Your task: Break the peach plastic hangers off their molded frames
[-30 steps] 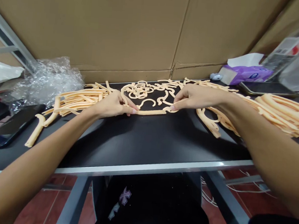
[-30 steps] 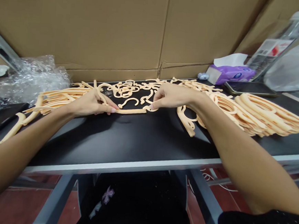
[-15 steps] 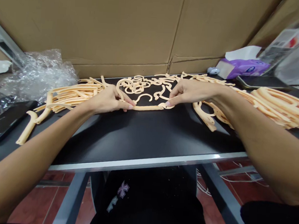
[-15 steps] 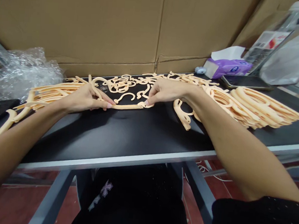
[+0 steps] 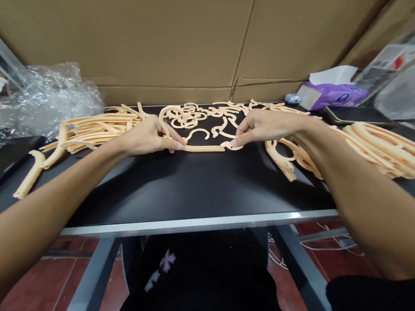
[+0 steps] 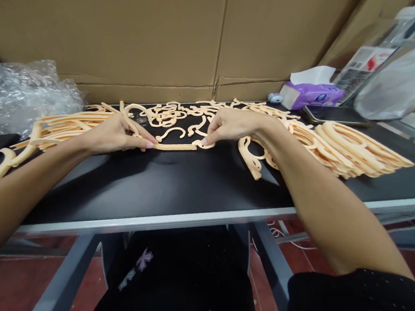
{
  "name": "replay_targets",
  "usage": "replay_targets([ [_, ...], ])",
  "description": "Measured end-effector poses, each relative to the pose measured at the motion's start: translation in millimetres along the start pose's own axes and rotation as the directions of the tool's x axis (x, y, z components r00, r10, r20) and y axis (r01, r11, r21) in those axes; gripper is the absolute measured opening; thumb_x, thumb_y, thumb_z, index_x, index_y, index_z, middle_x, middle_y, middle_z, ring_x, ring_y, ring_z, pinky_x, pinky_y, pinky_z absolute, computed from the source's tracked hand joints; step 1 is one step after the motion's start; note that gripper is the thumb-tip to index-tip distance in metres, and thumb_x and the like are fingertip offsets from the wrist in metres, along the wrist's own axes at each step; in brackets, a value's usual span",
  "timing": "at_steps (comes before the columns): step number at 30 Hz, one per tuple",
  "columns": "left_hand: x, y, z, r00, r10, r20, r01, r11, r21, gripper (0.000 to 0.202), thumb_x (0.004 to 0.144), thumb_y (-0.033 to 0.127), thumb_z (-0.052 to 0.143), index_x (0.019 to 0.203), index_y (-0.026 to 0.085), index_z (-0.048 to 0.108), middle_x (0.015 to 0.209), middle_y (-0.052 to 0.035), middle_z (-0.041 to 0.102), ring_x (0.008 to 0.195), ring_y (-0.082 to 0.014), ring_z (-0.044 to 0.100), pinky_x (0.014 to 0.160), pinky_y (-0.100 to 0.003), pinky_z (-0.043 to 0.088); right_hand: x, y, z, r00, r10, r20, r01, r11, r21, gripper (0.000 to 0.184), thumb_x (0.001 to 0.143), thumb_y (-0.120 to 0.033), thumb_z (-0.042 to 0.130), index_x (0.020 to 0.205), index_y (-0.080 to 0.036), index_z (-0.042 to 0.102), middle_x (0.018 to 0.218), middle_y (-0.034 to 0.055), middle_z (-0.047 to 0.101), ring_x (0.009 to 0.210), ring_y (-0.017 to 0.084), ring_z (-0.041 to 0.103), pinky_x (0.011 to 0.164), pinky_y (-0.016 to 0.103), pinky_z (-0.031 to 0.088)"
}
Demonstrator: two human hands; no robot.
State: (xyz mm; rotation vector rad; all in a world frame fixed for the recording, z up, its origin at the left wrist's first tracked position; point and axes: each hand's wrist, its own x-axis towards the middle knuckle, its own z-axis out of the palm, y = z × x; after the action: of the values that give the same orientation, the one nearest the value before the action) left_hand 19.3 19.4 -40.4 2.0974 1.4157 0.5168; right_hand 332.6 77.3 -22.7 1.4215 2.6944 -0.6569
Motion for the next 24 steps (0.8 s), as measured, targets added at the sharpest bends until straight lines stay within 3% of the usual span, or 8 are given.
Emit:
replay_targets([
  [9, -1, 2, 1.8, 1.0, -0.017, -0.023, 0.017, 1.0, -0.003, 0.037, 0.074, 0.044, 0.082, 0.094, 0.014, 0.087, 0.069, -0.0059, 0.074, 0.07, -0.0188, 0.063, 0.063, -0.027, 0.04, 7, 9, 1, 1.0, 0.007, 0.017, -0.006, 0.999, -0.039, 0.052, 0.073, -0.074, 0.077, 0.082, -0.024, 0.086, 0.077, 0.0045, 0.071, 0.081, 0.024, 0.063, 0.072, 0.035, 0.046],
  [15, -2, 5, 2.1, 1.0, -0.009, -0.025, 0.009, 1.0, -0.015, 0.036, 0.073, 0.043, 0.082, 0.092, 0.013, 0.087, 0.066, -0.0063, 0.073, 0.064, -0.0163, 0.058, 0.059, -0.027, 0.037, 9, 6, 0, 0.998, 0.052, 0.045, -0.05, 0.998, -0.037, 0.044, 0.073, -0.066, 0.079, 0.078, -0.023, 0.084, 0.067, 0.0025, 0.06, 0.068, 0.018, 0.051, 0.065, 0.034, 0.04],
  [20, -1, 2, 2.1, 1.0, 0.014, -0.014, -0.014, 1.0, -0.025, 0.032, 0.074, 0.044, 0.082, 0.079, 0.013, 0.082, 0.065, -0.0072, 0.071, 0.062, -0.0154, 0.056, 0.058, -0.027, 0.037, 13, 4, 0, 0.994, 0.061, 0.095, -0.056, 0.997, -0.057, 0.04, 0.074, -0.063, 0.079, 0.077, -0.023, 0.084, 0.074, 0.0033, 0.068, 0.075, 0.02, 0.057, 0.068, 0.033, 0.042],
  [24, -1, 4, 1.8, 1.0, -0.011, 0.013, 0.012, 1.0, -0.023, 0.033, 0.074, 0.045, 0.082, 0.082, 0.012, 0.082, 0.067, -0.0077, 0.072, 0.057, -0.0136, 0.05, 0.055, -0.028, 0.035, 11, 0, 0, 0.996, 0.007, 0.087, -0.003, 0.999, -0.044, 0.036, 0.076, -0.058, 0.077, 0.078, -0.022, 0.083, 0.082, 0.0043, 0.076, 0.081, 0.022, 0.063, 0.07, 0.033, 0.044],
])
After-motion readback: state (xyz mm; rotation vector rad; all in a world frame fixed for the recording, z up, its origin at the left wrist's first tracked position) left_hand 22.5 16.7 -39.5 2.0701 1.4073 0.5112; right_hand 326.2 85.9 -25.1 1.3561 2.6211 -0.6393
